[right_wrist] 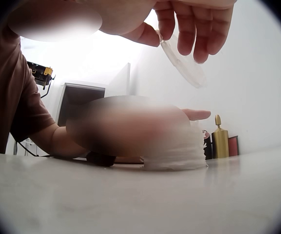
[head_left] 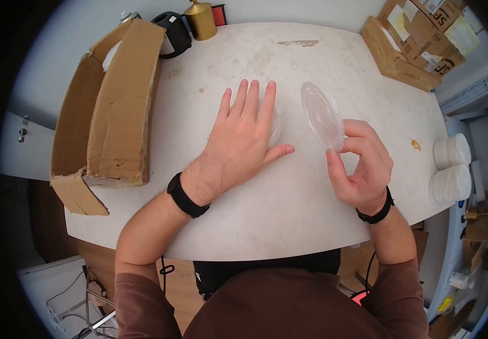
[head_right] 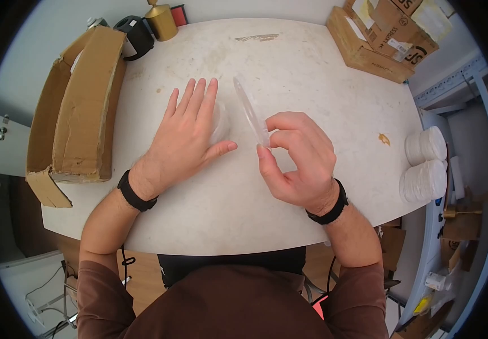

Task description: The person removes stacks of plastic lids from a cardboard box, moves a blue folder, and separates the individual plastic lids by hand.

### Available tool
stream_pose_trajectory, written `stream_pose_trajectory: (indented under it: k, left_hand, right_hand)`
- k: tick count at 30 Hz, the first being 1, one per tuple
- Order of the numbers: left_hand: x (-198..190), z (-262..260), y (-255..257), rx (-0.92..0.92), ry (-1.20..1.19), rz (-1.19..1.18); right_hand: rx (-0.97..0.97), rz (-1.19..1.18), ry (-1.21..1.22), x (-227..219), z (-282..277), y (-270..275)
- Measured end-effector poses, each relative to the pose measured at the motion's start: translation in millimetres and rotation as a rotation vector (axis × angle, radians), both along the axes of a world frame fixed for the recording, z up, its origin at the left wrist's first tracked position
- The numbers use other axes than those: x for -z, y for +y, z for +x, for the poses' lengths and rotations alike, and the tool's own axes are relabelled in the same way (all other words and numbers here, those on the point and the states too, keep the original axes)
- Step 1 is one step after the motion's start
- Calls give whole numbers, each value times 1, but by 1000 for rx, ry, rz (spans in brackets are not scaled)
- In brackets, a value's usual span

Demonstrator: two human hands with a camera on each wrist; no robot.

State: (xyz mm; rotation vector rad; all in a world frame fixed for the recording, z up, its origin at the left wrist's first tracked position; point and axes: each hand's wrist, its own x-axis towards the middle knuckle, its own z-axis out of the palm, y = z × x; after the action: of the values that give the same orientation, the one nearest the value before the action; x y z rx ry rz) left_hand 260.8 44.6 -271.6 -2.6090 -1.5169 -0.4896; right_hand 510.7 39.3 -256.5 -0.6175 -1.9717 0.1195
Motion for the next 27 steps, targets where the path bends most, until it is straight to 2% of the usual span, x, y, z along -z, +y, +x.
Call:
stream_pose_trajectory:
  k: [6,9,12,22,24,25,27]
  left_hand:
    - [1,-3,4,65,-129,7]
    - [1,-3,3,111,-18,47]
    - [-1,-4,4,135,-13,24]
    - [-26,-5,-1,67,-32,-46]
    - [-36,-3,-3,100,-180,65]
    - [-41,-1,-6,101,-180,64]
    - [-47,8,-13,374,-533,23]
  right_hand:
    - [-7,11,4,-1,-1,1]
    - [-4,4,2,-1,-1,0]
    - [-6,3,0,-1,-2,0]
    - [6,-10,-19,-1,-2,0]
    - [-20,-14,-17,0,-1,-1]
    - [-48,-17,-16,-1,-1,-1]
    - [-116,12,-32,-6,-1,-1]
